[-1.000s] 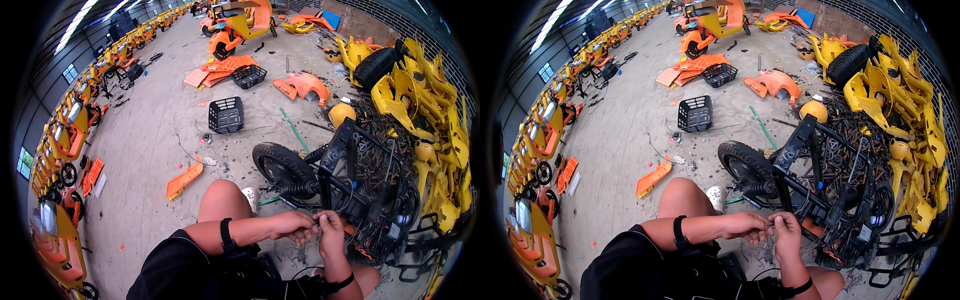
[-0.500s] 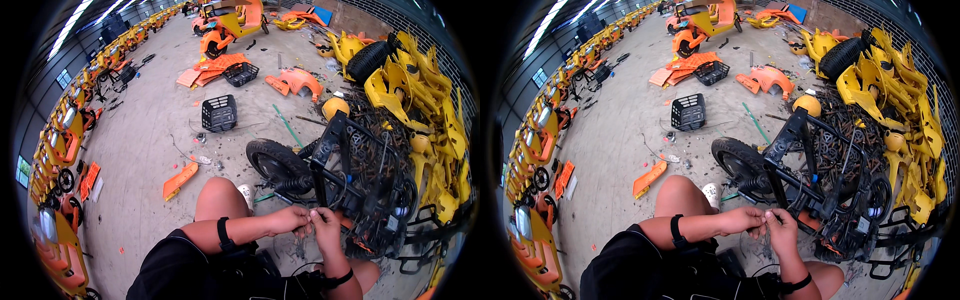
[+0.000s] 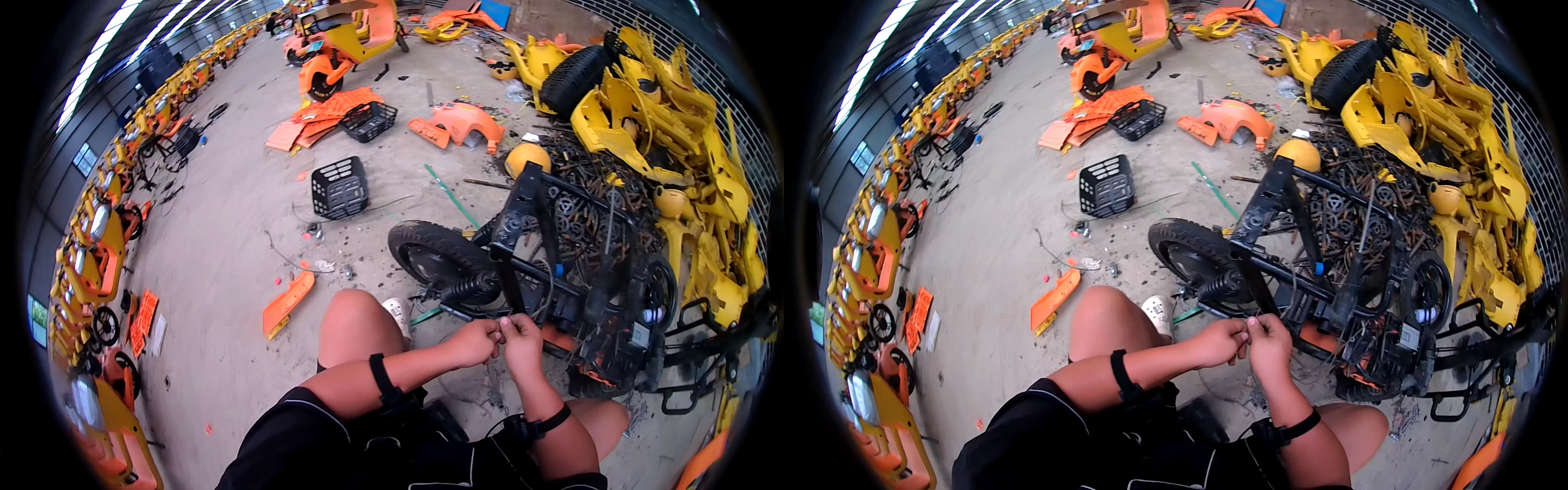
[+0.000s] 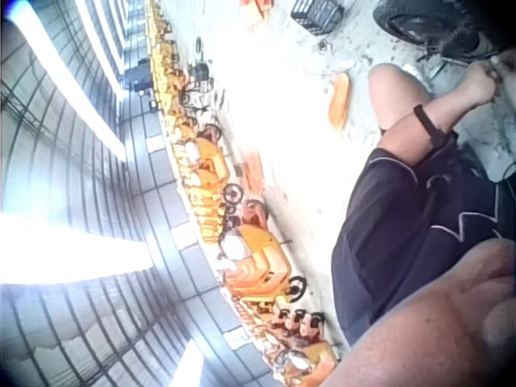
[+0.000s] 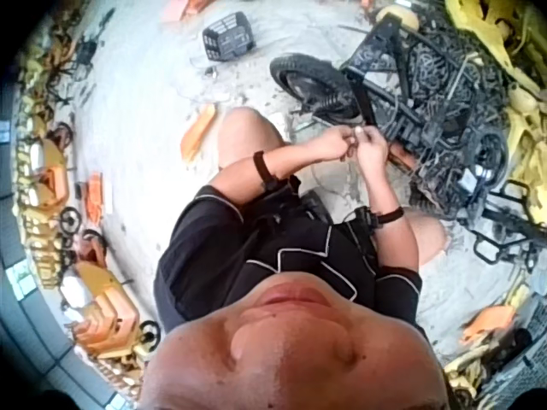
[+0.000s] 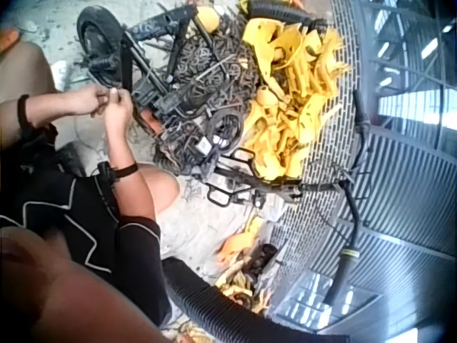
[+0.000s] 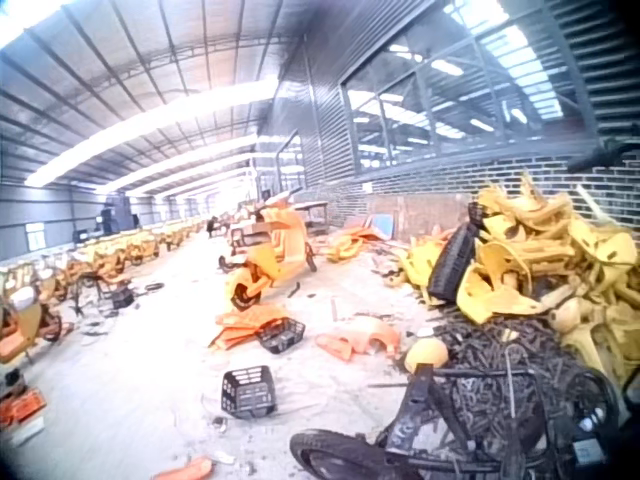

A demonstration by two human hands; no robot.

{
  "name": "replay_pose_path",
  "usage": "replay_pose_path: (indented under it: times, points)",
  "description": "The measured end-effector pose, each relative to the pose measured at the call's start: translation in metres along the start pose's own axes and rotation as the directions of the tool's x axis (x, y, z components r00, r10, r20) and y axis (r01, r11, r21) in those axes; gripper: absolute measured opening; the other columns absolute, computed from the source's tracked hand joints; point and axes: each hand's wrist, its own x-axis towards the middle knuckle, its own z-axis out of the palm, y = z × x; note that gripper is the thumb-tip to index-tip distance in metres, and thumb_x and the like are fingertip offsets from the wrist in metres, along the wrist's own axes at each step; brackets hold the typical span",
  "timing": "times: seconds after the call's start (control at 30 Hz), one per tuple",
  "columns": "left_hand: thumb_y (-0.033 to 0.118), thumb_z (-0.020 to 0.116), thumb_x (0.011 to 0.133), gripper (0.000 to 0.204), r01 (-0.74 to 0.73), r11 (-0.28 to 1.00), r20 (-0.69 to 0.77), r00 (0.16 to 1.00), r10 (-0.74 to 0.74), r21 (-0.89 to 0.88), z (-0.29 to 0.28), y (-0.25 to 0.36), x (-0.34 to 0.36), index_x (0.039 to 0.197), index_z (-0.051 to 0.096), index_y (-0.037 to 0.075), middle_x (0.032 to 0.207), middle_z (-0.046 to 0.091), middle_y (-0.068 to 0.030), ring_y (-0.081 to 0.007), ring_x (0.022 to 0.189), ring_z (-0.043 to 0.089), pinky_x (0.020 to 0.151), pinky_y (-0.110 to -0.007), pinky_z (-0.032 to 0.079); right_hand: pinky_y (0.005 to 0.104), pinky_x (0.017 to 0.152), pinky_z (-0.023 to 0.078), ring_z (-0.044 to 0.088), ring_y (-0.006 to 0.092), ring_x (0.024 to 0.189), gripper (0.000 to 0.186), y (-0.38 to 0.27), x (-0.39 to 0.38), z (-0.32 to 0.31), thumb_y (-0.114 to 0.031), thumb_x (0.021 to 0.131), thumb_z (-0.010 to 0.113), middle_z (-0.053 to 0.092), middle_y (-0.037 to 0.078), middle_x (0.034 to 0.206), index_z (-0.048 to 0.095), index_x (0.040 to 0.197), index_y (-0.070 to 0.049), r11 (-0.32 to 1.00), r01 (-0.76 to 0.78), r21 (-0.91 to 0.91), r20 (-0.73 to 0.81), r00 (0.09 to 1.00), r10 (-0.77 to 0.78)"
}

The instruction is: The person twists electrical wires together on a scooter frame and uses a screwdriver to manipulate components while sitting on the floor of a large facility.

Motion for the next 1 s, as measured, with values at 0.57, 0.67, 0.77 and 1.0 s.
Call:
replay_pose_path:
  times: [0.57,0.67,0.77,1.0]
  points:
    - [0.015,0.05,0.096,0.017,-0.131,0.805,-0.087,0.971,0.221,0.578,-0.006,-0.048,0.025,0.097,0.064,0.004,0.074,0.065,-0.0078,-0.017,0.062,0.059,0.058,-0.034,0.047,0.0284,0.064,0.044,0.057,0.012,0.068,0.014,0.018,0.004,0.011,-0.006,0.092,0.065,0.064,0.005,0.073,0.066,0.081,0.003,0.977,-0.188,0.098,-0.021,0.981,0.191]
    - [0.015,0.05,0.097,0.02,-0.033,0.923,-0.104,0.992,0.078,0.382,-0.012,-0.018,0.012,0.096,0.065,0.002,0.077,0.067,-0.0082,-0.0167,0.064,0.061,0.06,-0.033,0.048,0.0273,0.064,0.044,0.057,0.0109,0.069,0.013,0.028,0.01,0.008,-0.007,0.091,0.068,0.064,0.005,0.073,0.067,0.083,0.003,0.977,-0.134,0.168,0.019,0.991,0.133]
    - [0.016,0.05,0.099,0.022,-0.043,0.924,-0.109,0.99,0.09,0.379,-0.023,-0.008,-0.007,0.099,0.065,0.0,0.078,0.068,-0.0074,-0.0155,0.066,0.062,0.06,-0.032,0.048,0.0253,0.07,0.046,0.061,0.0107,0.077,0.011,0.021,0.002,0.01,-0.009,0.092,0.068,0.066,0.005,0.079,0.068,0.089,0.002,0.977,-0.115,0.182,0.075,0.992,0.103]
    - [0.014,0.058,0.1,0.016,-0.072,0.966,-0.04,0.997,0.064,-0.249,-0.048,0.0,-0.028,0.104,0.065,0.0,0.089,0.069,-0.0074,-0.015,0.074,0.063,0.07,-0.028,0.052,0.0238,0.073,0.049,0.065,0.0116,0.083,0.016,-0.011,-0.029,0.02,-0.012,0.097,0.066,0.069,0.006,0.091,0.064,0.106,0.001,0.922,-0.087,0.378,0.124,0.991,0.043]
